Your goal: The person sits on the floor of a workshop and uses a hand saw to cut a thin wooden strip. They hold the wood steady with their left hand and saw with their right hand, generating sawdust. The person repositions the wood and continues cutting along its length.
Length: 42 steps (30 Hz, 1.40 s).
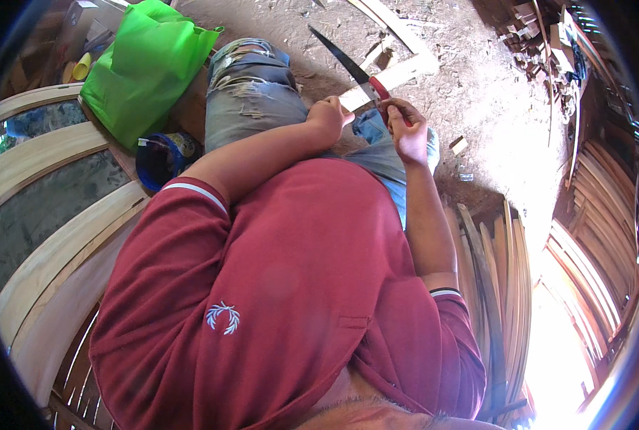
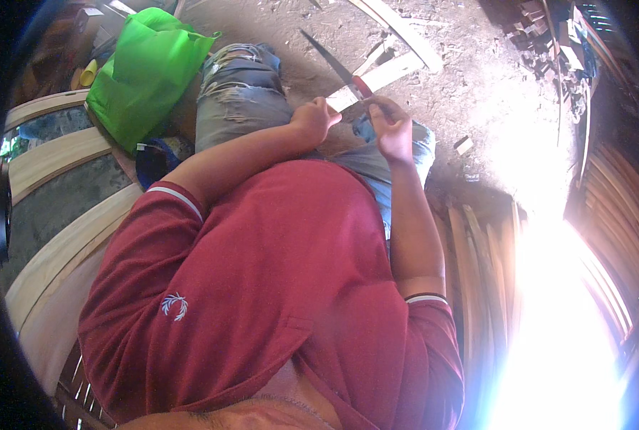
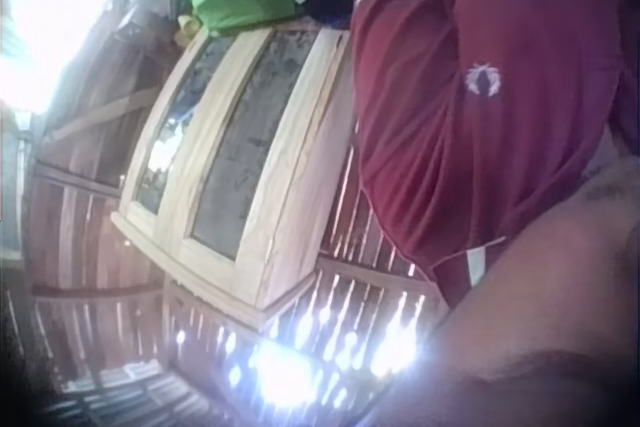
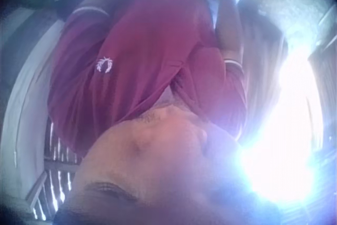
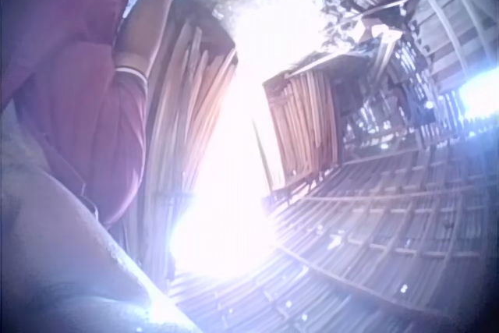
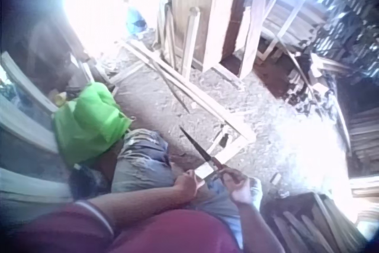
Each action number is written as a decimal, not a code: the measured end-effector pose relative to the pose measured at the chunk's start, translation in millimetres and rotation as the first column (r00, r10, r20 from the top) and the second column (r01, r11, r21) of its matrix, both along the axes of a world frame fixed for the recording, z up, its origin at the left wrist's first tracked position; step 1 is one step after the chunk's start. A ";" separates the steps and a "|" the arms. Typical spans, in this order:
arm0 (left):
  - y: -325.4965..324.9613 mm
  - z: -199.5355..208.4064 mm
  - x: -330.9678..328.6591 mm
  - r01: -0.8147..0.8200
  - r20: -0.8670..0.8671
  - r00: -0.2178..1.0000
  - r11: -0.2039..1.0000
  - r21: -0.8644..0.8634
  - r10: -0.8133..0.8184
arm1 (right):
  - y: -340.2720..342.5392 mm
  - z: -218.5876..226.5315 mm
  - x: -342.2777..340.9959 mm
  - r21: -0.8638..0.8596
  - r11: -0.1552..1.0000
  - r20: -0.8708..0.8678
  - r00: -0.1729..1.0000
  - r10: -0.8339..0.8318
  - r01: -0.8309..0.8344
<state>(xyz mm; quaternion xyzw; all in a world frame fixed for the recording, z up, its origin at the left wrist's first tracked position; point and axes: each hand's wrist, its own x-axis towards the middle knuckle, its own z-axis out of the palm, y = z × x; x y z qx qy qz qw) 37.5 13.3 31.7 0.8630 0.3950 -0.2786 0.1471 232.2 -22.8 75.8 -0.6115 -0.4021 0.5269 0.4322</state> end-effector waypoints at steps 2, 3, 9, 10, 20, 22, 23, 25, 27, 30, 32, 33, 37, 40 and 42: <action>0.0 3.8 1.3 -0.004 -0.013 1.000 1.000 -0.002 0.004 | 0.1 -2.7 -2.8 0.035 0.999 0.029 0.999 0.032 -0.033; 0.7 4.7 1.6 -0.016 -0.015 1.000 1.000 -0.013 0.015 | 1.2 -7.2 -6.3 0.076 0.996 0.057 0.997 0.052 -0.057; 1.6 2.9 1.9 0.006 -0.025 1.000 1.000 -0.012 -0.006 | 2.0 -10.3 -12.4 0.044 0.993 0.161 0.982 0.101 -0.109; 1.1 3.7 2.3 -0.003 -0.030 1.000 1.000 -0.014 0.002 | 1.6 -10.2 -12.7 0.050 0.993 0.153 0.983 0.098 -0.107; -3.2 -6.6 1.9 0.013 -0.060 0.998 0.999 0.040 -0.010 | 0.9 -9.7 -9.8 0.120 0.989 0.097 0.992 0.075 -0.086; -0.3 3.1 3.1 0.009 -0.047 0.999 1.000 0.006 -0.009 | -2.9 -15.5 -8.5 0.083 0.993 0.132 0.988 0.077 -0.089; 0.8 6.6 3.6 0.007 -0.041 0.999 1.000 -0.011 -0.007 | -4.4 -17.9 -8.0 0.065 0.994 0.149 0.986 0.079 -0.090; 0.2 2.5 2.9 0.036 -0.038 0.999 0.999 0.015 -0.036 | -5.9 -19.6 -9.1 0.076 0.994 0.139 0.988 0.068 -0.079; -0.5 -0.2 2.4 0.052 -0.031 0.998 0.998 0.031 -0.051 | -6.4 -18.8 -11.0 0.101 0.992 0.135 0.989 0.056 -0.070; -0.5 -2.8 0.9 0.052 -0.018 0.999 0.998 0.033 -0.051 | -5.3 -14.7 -13.4 0.132 0.989 0.132 0.990 0.048 -0.065; 0.1 -5.2 1.1 0.051 -0.015 0.999 0.998 0.028 -0.050 | -4.4 -14.5 -12.2 0.116 0.991 0.124 0.991 0.053 -0.068; 0.2 -4.8 1.5 0.045 -0.023 0.999 0.999 0.029 -0.044 | -4.5 -14.4 -11.7 0.097 0.993 0.117 0.992 0.054 -0.065; -1.6 -1.6 3.3 0.019 -0.044 0.999 0.999 0.026 -0.018 | -2.4 -15.1 -7.5 0.014 0.999 0.060 0.998 0.036 -0.037; -1.9 -7.3 3.3 0.047 -0.067 0.997 0.998 0.035 -0.044 | 1.7 -20.8 -7.7 0.103 0.993 0.095 0.994 0.045 -0.055; -1.9 -8.6 3.5 0.050 -0.074 0.996 0.998 0.032 -0.047 | 0.5 -21.2 -9.2 0.132 0.989 0.108 0.993 0.048 -0.062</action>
